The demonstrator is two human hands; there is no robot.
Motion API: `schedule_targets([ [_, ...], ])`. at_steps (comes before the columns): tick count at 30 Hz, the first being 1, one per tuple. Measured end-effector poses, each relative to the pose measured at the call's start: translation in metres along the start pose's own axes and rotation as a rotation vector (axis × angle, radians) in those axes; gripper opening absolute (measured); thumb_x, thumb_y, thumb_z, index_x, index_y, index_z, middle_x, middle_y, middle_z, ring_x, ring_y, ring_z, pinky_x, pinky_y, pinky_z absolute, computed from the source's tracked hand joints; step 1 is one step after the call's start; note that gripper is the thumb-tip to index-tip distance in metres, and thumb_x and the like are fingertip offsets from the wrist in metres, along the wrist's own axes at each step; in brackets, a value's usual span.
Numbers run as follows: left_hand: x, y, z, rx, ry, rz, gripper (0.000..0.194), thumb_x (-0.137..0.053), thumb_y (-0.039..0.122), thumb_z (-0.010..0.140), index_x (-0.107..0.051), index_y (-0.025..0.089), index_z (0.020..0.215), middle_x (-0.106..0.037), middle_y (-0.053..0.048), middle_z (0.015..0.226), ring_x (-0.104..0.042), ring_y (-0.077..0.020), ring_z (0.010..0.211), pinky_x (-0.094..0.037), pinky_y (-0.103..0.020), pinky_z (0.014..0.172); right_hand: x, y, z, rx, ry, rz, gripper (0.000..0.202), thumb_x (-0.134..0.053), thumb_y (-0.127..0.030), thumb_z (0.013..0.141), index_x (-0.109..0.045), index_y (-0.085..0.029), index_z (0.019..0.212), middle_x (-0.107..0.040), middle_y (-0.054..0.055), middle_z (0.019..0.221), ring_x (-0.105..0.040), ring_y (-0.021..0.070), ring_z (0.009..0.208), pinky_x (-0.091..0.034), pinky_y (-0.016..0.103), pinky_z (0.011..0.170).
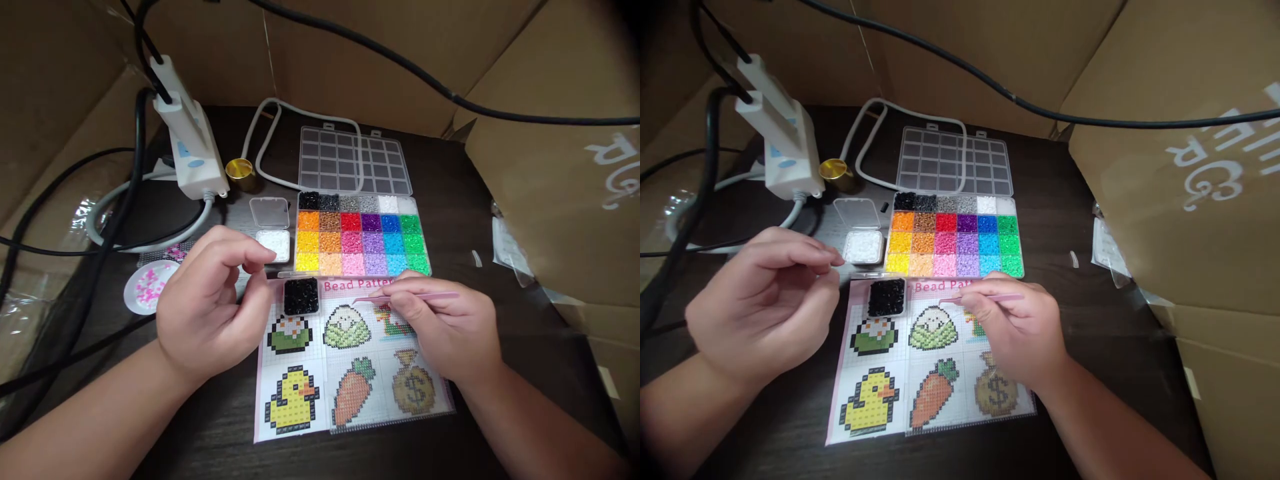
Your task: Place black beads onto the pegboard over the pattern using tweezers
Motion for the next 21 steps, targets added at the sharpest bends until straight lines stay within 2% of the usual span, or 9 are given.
schedule_targets([
  [2, -0.001, -0.0019, 0.0, 0.034, -0.029, 0.012, 0.042, -0.06, -0.002, 0.066, -0.062, 0.026, 0.097, -0.059, -0.002, 0.083, -0.059, -0.0184, 0.073, -0.046, -0.036, 0.057, -0.0003, -0.0007, 0.0008, -0.008, -0.013, 0.012, 0.02, -0.062, -0.015, 0.086, -0.077, -0.027, 0.083, -0.076, 0.001, 0.074, -0.071, 0.0184, 0.069, -0.059, 0.031, 0.059],
  [8, 0.0004, -0.0012, 0.0005, -0.013, -0.031, -0.047, 0.045, -0.063, -0.008, 0.058, -0.062, 0.018, 0.095, -0.062, -0.004, 0.083, -0.06, -0.0172, 0.073, -0.047, -0.032, 0.055, -0.0018, 0.0025, 0.0013, -0.047, -0.054, 0.052, 0.018, -0.062, -0.016, 0.086, -0.078, -0.023, 0.084, -0.076, 0.003, 0.076, -0.07, 0.0176, 0.069, -0.057, 0.03, 0.059],
  [14, -0.0003, -0.0011, 0.001, 0.009, -0.057, -0.063, 0.045, -0.062, -0.009, 0.06, -0.062, 0.018, 0.097, -0.061, -0.004, 0.086, -0.06, -0.0162, 0.074, -0.047, -0.031, 0.056, -0.0028, 0.0019, 0.0013, -0.02, -0.063, 0.121, 0.02, -0.063, -0.01, 0.084, -0.077, -0.024, 0.088, -0.077, 0.002, 0.079, -0.07, 0.0169, 0.072, -0.057, 0.029, 0.061],
  [18, -0.0002, -0.0008, 0.0013, -0.005, -0.046, -0.078, 0.046, -0.063, -0.01, 0.057, -0.062, 0.015, 0.095, -0.061, -0.005, 0.085, -0.06, -0.0168, 0.074, -0.047, -0.031, 0.056, -0.004, 0.0001, 0.0032, -0.016, -0.086, 0.103, 0.019, -0.063, -0.01, 0.084, -0.077, -0.022, 0.087, -0.077, 0.002, 0.078, -0.069, 0.0165, 0.071, -0.057, 0.029, 0.061],
  [21, -0.0005, -0.0011, 0.0009, -0.002, -0.054, -0.065, 0.046, -0.062, -0.01, 0.059, -0.062, 0.016, 0.096, -0.061, -0.005, 0.086, -0.06, -0.0167, 0.075, -0.047, -0.031, 0.057, -0.004, 0.0, 0.0034, -0.014, -0.081, 0.095, 0.018, -0.063, -0.011, 0.084, -0.077, -0.022, 0.086, -0.077, 0.003, 0.077, -0.07, 0.0168, 0.071, -0.057, 0.03, 0.061],
])
Point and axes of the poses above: each hand's wrist, its own z-axis towards the middle knuckle, its own x-axis out of the back of the hand, y = z × x, the point moved 5 cm from there along z, towards the middle knuckle
